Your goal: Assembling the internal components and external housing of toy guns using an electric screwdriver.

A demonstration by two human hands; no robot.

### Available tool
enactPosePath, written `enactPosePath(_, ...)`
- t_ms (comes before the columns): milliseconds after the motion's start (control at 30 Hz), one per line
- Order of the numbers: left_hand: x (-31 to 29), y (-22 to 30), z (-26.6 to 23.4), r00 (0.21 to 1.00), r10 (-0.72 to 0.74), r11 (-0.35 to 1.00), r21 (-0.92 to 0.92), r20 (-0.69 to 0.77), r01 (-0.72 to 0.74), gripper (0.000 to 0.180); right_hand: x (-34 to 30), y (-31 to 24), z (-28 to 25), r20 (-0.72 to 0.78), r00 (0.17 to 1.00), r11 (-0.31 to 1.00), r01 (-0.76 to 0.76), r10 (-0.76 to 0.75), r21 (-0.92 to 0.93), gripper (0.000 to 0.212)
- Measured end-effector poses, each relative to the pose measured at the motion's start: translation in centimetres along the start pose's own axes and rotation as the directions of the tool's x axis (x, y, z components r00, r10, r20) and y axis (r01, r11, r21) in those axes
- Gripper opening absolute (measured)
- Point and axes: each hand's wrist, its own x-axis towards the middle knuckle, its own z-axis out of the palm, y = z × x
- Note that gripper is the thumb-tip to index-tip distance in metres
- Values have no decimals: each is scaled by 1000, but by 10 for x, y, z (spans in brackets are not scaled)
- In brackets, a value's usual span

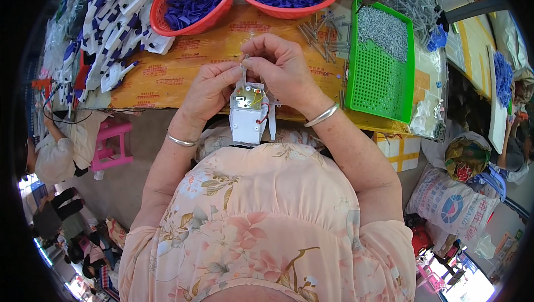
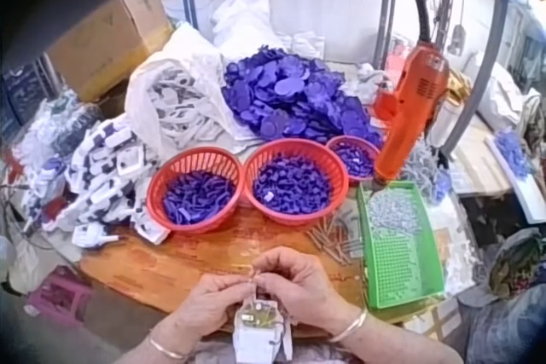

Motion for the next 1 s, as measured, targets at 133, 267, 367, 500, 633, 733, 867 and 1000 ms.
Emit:
enactPosePath(133, -1, 2, 3, 1000, -17, 1000, -15, -7, 17, 24, 0, -1, -1, 7, 1000, 999, -10, 9, 32, 14)
enactPosePath(267, 1, -1, -1, 1000, 6, 1000, -23, 22, -5, 29, 1, -2, -2, 14, 1000, 1000, -8, 8, 0, 13)
enactPosePath(367, -1, 2, 1, 1000, 8, 999, -35, 25, -7, 29, 1, -3, 0, 2, 1000, 1000, -11, 11, -2, 13)
enactPosePath(500, 0, 0, -1, 1000, -8, 1000, 9, 4, 8, 28, 1, -5, 0, 5, 1000, 1000, -11, 11, -24, 13)
enactPosePath(633, 0, 0, 2, 1000, -4, 1000, 29, -28, 5, 25, 2, -5, 2, -11, 1000, 1000, -24, 24, -10, 12)
enactPosePath(733, 1, -1, 0, 999, -3, 999, 46, -32, 4, 25, 2, -6, 3, -6, 999, 999, -37, 37, -4, 12)
enactPosePath(867, 0, -1, 1, 999, 2, 1000, 19, -36, -2, 23, 3, -6, 3, -9, 999, 999, -36, 36, -12, 12)
enactPosePath(1000, 1, -1, 2, 999, 3, 1000, 1, -40, -3, 24, 2, -6, 3, -28, 999, 999, -32, 33, 26, 12)
